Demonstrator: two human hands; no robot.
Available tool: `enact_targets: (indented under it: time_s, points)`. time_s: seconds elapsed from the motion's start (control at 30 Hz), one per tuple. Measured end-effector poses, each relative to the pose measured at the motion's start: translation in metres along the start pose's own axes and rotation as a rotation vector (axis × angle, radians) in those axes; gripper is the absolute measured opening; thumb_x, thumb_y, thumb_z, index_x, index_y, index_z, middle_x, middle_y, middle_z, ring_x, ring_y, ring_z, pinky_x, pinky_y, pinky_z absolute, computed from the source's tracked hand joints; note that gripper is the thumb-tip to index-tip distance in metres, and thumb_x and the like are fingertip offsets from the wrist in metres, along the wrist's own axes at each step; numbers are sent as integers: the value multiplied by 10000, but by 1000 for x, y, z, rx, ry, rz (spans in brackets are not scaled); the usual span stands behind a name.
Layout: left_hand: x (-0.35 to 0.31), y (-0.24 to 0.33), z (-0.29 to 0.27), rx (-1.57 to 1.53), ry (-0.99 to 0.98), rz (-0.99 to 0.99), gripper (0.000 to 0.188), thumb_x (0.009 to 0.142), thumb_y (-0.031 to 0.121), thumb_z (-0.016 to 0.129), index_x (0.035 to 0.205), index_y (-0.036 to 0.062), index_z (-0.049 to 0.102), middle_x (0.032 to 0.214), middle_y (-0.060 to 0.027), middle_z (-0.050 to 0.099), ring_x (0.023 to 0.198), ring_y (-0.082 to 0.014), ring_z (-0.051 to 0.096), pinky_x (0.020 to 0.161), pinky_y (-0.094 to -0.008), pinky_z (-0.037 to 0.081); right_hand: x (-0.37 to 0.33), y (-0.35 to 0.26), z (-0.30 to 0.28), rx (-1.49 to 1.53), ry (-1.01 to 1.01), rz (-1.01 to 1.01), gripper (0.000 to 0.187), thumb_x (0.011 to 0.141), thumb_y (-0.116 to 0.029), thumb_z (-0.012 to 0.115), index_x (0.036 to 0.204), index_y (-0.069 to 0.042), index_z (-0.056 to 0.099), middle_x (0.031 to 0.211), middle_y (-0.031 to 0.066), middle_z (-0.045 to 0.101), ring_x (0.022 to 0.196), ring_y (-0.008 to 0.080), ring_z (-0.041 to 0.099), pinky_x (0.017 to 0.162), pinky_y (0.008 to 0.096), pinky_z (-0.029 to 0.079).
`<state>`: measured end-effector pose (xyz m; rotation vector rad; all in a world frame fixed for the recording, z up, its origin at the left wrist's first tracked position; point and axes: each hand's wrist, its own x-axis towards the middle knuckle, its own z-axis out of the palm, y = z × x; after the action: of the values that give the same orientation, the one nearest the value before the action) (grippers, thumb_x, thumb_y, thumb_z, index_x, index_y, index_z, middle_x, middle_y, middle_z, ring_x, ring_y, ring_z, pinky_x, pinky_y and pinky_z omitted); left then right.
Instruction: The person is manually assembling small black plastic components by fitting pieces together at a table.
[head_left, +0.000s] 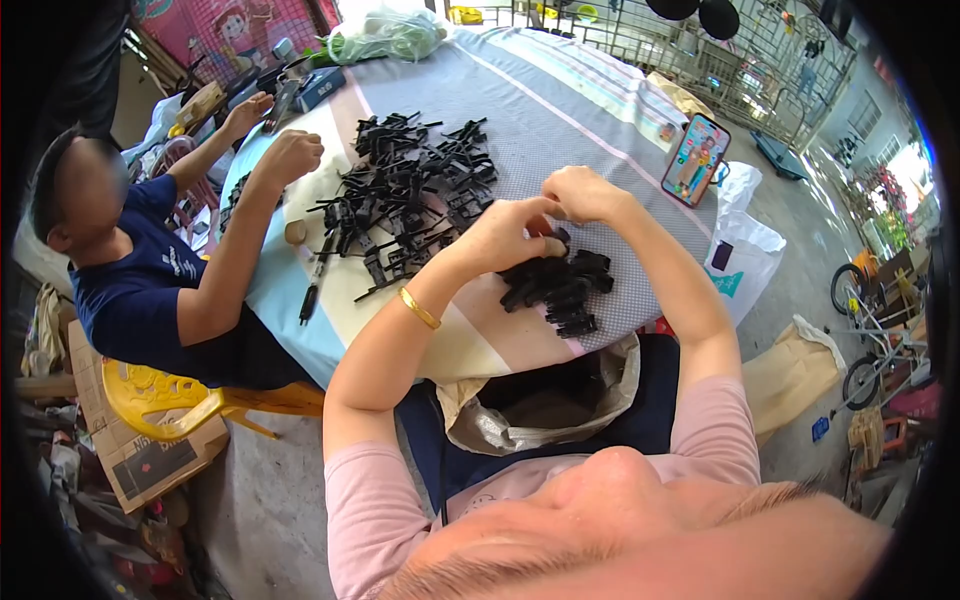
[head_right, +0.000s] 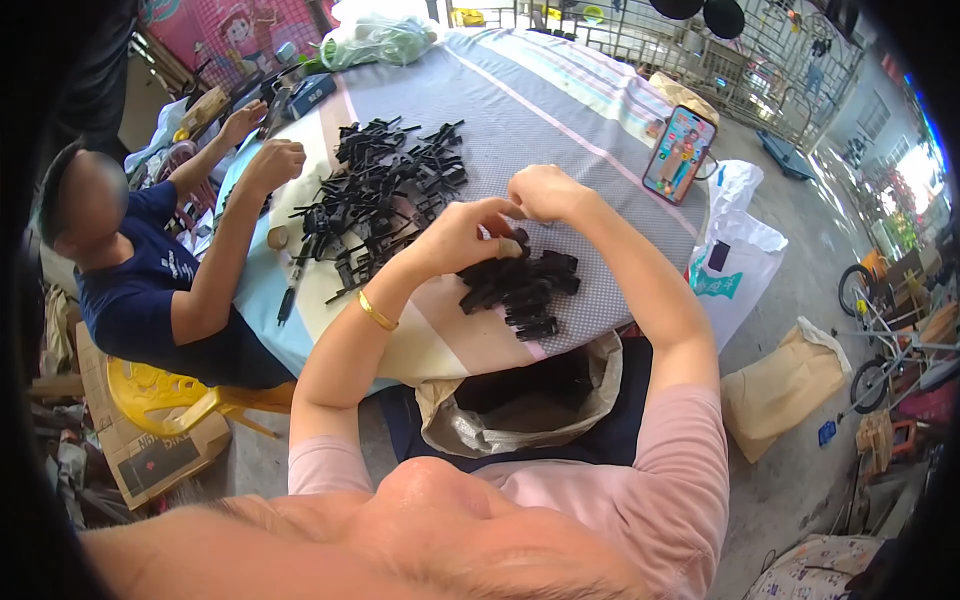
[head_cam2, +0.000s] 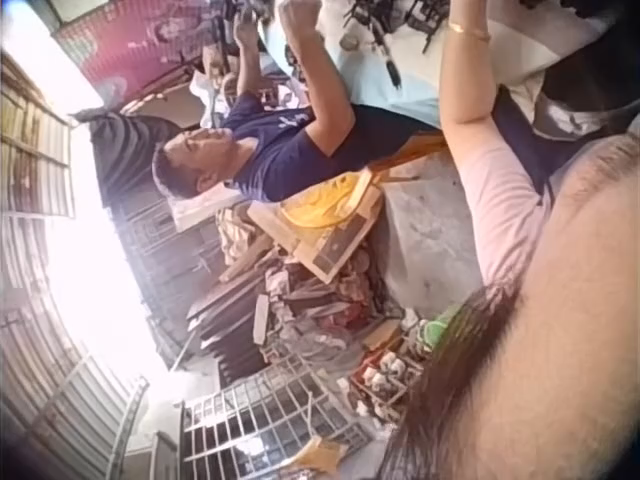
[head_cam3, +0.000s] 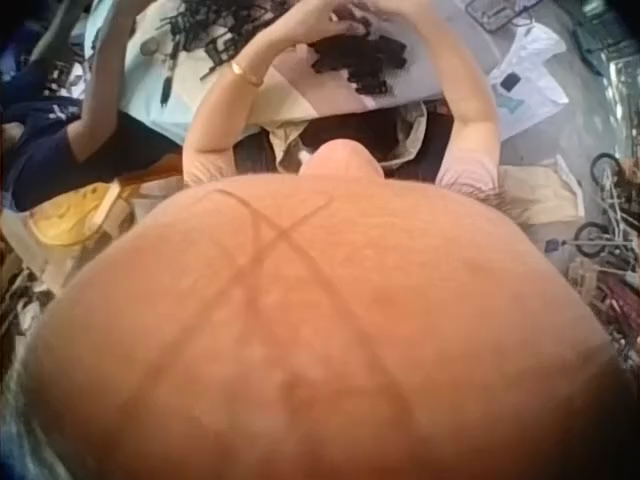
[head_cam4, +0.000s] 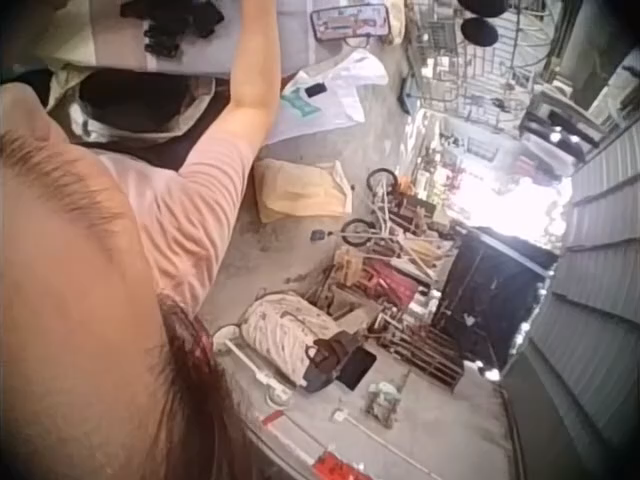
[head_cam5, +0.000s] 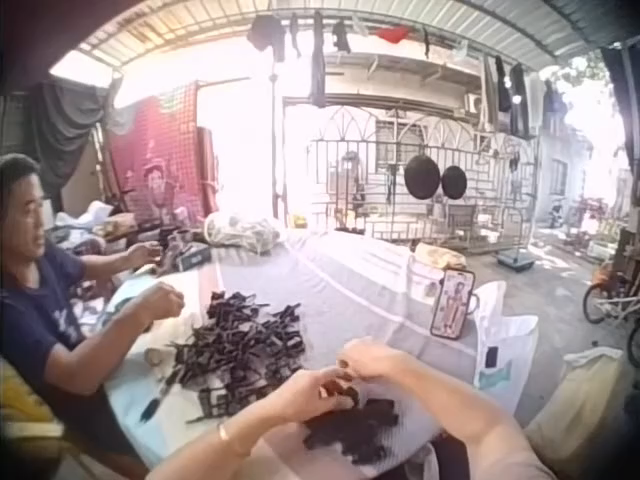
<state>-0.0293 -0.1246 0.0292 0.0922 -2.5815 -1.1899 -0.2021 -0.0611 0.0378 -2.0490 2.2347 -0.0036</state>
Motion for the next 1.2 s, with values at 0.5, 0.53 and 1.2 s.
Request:
enact_targets:
  time_s: [0.5, 0.53, 1.2]
  points:
    - [1, -57, -11, 784, 343, -138, 313, 709, 61, 533, 1015, 106, 577, 990, -136, 514, 930, -313, 495, 766, -407, 463, 14, 35, -23, 1273, 741, -183, 165, 883, -181, 482, 874, -17, 464, 759, 101, 616, 607, 118, 582, 593, 231, 488]
    - [2, -55, -9, 835, 291, -165, 311, 716, 63, 528, 1019, 113, 576, 992, -131, 512, 934, -304, 495, 761, -405, 458, 15, 32, -20, 1186, 774, -179, 167, 886, -186, 481, 883, -20, 461, 745, 86, 613, 572, 100, 555, 549, 216, 469]
    - [10, -45, 1, 574, 406, 25, 187, 696, -8, 540, 876, 39, 558, 986, -131, 531, 808, -327, 579, 680, -383, 479, -3, -9, 10, 631, 888, -164, 187, 885, -154, 479, 931, -2, 577, 748, 143, 597, 648, 244, 597, 575, 318, 464]
